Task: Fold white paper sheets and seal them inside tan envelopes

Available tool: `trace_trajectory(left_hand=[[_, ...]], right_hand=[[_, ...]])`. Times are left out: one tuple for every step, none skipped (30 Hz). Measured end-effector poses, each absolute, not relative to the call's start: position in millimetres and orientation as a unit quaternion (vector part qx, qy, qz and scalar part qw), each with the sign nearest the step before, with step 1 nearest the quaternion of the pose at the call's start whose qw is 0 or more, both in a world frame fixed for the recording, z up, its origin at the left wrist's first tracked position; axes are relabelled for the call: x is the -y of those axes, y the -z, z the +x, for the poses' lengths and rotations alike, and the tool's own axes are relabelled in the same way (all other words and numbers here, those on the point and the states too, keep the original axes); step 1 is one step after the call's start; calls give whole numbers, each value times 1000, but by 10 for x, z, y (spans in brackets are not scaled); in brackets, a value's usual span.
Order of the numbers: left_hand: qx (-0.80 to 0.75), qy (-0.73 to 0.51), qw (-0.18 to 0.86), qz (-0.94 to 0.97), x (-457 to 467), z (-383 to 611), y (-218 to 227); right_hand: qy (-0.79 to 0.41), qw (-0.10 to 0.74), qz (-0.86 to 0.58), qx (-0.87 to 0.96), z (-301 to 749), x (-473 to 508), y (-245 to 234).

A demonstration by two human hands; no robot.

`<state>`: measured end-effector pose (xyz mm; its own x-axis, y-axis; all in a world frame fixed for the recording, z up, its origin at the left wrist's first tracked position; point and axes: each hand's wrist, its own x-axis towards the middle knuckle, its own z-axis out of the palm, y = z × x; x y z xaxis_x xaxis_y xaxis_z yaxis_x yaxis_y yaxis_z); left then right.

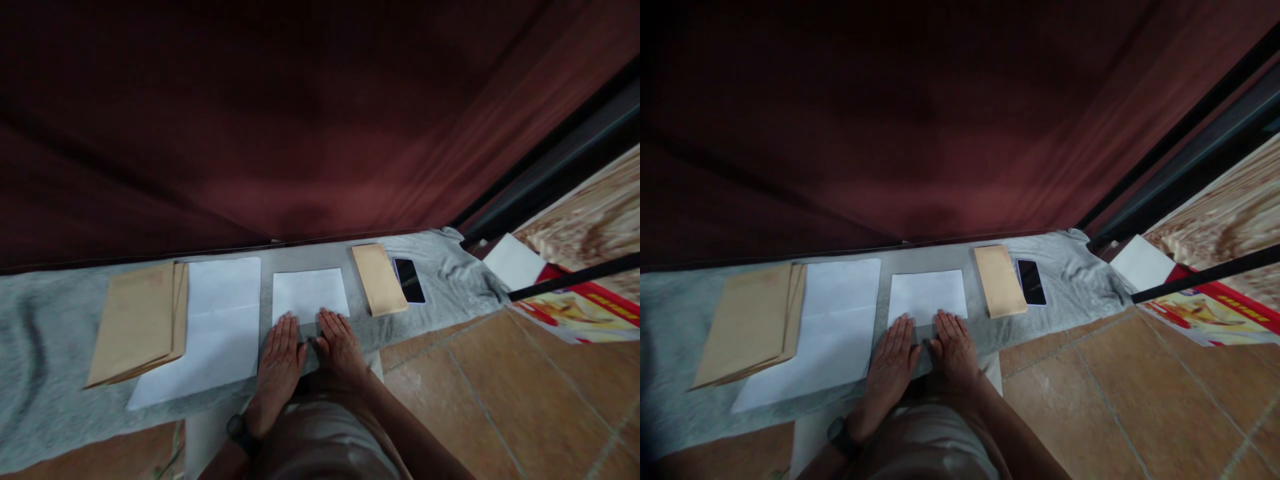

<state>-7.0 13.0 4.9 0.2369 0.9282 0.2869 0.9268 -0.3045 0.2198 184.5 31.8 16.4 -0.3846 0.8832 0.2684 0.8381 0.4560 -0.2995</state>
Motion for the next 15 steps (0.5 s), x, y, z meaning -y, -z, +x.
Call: trace_trajectory(left_hand=[[-595, -185, -1, 782, -117, -65, -45], [-601, -186, -5, 777, -105, -61, -41], [-607, -189, -8, 772, -93, -57, -38], [-613, -192, -10, 766, -81, -54, -36], [-618, -196, -11, 761, -71, -51, -34], [-625, -199, -12, 755, -62, -49, -33], [-630, -202, -13, 750, -54, -49, -31], [-635, -204, -15, 745, -47, -49, -31], [-639, -204, -16, 742, -41, -50, -30], [-641, -203, -18, 740, -36, -53, -30], [-644, -201, -20, 738, -31, -57, -30], [-647, -200, -23, 735, -27, -63, -32], [-650, -200, -27, 732, -24, -70, -34], [-653, -201, -29, 729, -23, -79, -38], [-656, -203, -31, 727, -24, -88, -45]], right_hand=[[-50, 195, -521, 829, 1882, -311, -155], [-43, 192, -525, 828, 1919, -306, -145], [-36, 190, -530, 826, 1954, -301, -135], [-30, 187, -536, 822, 1989, -296, -126], [-23, 185, -544, 818, 2023, -292, -117], [-17, 182, -552, 813, 2055, -288, -109], [-12, 179, -560, 809, 2087, -283, -102], [-8, 176, -566, 806, 2116, -278, -96], [-5, 173, -570, 803, 2144, -273, -91], [-2, 171, -573, 802, 2169, -268, -86], [1, 169, -575, 801, 2191, -263, -80], [4, 170, -577, 799, 2210, -258, -74], [8, 171, -580, 797, 2226, -254, -68], [10, 173, -582, 795, 2240, -249, -60], [12, 175, -583, 793, 2252, -244, -52]])
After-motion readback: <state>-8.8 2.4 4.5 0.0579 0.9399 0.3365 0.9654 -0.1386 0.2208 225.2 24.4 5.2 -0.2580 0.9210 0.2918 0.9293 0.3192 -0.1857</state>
